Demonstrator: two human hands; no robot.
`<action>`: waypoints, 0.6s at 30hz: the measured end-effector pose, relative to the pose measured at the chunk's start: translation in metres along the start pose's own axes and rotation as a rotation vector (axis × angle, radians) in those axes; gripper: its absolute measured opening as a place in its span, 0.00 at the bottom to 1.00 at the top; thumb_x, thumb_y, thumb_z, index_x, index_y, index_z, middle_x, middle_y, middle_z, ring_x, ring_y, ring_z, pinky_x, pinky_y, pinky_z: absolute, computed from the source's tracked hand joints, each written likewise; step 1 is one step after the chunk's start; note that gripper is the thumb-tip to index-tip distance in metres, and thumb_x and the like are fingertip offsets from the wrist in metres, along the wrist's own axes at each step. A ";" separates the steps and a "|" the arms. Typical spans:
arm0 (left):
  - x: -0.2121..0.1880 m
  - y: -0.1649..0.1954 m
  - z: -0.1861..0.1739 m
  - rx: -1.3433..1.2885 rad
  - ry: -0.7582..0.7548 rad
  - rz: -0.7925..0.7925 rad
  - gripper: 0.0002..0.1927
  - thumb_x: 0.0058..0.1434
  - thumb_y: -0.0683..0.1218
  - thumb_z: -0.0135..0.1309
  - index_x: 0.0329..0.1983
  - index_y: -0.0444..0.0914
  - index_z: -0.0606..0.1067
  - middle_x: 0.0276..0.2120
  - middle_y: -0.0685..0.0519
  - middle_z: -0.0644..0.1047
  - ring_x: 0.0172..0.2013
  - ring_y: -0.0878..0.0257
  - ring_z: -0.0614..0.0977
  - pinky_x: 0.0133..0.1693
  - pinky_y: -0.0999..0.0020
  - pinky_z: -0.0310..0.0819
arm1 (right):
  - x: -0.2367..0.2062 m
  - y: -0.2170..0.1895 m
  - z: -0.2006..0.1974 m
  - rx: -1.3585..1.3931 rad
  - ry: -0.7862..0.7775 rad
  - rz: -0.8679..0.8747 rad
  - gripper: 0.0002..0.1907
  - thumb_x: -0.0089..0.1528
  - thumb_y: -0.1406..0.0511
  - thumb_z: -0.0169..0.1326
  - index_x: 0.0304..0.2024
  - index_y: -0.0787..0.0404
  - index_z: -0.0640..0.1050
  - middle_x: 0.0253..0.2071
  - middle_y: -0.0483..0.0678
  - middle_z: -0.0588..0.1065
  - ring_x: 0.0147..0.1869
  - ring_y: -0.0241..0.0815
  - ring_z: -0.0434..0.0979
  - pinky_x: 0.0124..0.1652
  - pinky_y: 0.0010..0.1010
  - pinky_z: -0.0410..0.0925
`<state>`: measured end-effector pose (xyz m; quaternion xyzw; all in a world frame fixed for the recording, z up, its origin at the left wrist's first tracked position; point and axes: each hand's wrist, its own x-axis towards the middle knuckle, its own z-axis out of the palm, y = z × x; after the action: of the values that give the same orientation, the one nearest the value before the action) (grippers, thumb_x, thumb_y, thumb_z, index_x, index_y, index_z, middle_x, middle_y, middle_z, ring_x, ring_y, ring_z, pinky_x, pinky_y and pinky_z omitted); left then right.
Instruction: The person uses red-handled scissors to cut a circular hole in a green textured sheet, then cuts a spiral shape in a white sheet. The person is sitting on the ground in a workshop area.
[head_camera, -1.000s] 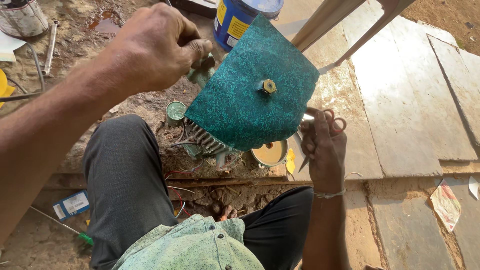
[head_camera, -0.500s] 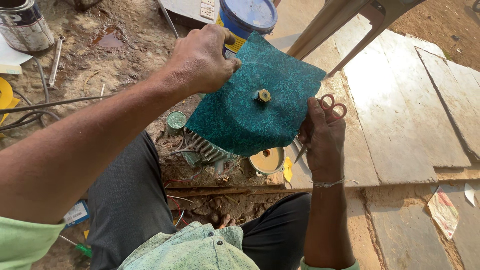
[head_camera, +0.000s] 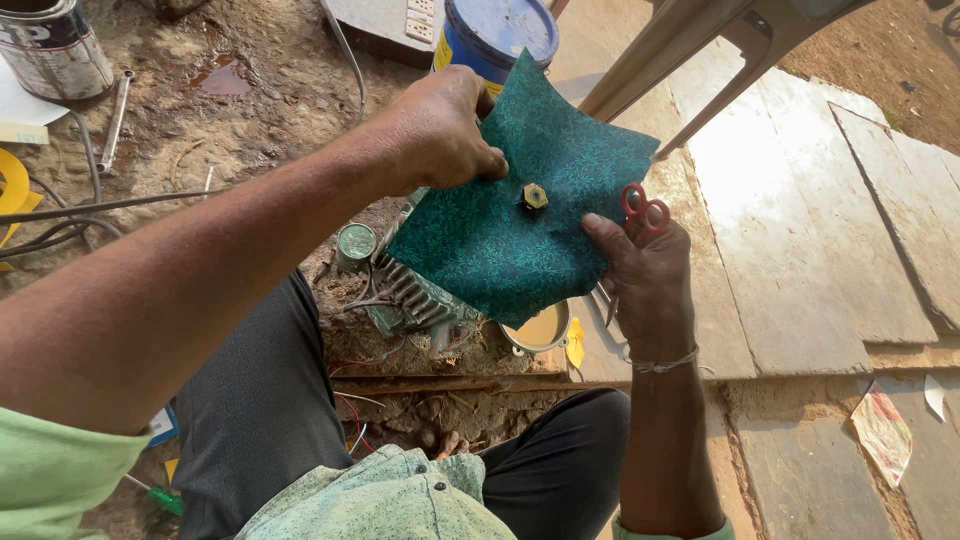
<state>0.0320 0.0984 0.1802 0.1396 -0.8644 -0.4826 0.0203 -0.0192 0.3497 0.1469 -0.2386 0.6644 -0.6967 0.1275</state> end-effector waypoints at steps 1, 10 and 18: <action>0.000 -0.001 0.000 0.018 0.017 0.022 0.32 0.53 0.46 0.70 0.59 0.32 0.73 0.50 0.40 0.79 0.46 0.53 0.84 0.50 0.60 0.81 | 0.001 0.000 -0.001 -0.001 -0.003 -0.012 0.15 0.63 0.74 0.60 0.53 0.70 0.76 0.44 0.56 0.81 0.38 0.38 0.82 0.31 0.23 0.76; -0.006 0.006 0.007 -0.154 0.078 0.050 0.34 0.51 0.44 0.69 0.61 0.34 0.71 0.48 0.41 0.80 0.47 0.54 0.85 0.48 0.64 0.84 | 0.009 0.006 -0.005 0.036 0.001 0.037 0.17 0.63 0.74 0.58 0.55 0.70 0.76 0.48 0.56 0.80 0.46 0.42 0.84 0.43 0.29 0.80; -0.006 0.004 0.005 -0.160 0.059 0.046 0.33 0.53 0.45 0.67 0.60 0.31 0.70 0.49 0.38 0.79 0.48 0.50 0.85 0.50 0.59 0.82 | -0.001 -0.009 0.008 -0.049 0.002 -0.118 0.15 0.65 0.76 0.58 0.54 0.71 0.75 0.52 0.55 0.79 0.52 0.40 0.83 0.52 0.30 0.80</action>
<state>0.0361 0.1062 0.1810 0.1319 -0.8250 -0.5452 0.0681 -0.0129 0.3436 0.1557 -0.2796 0.6661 -0.6869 0.0796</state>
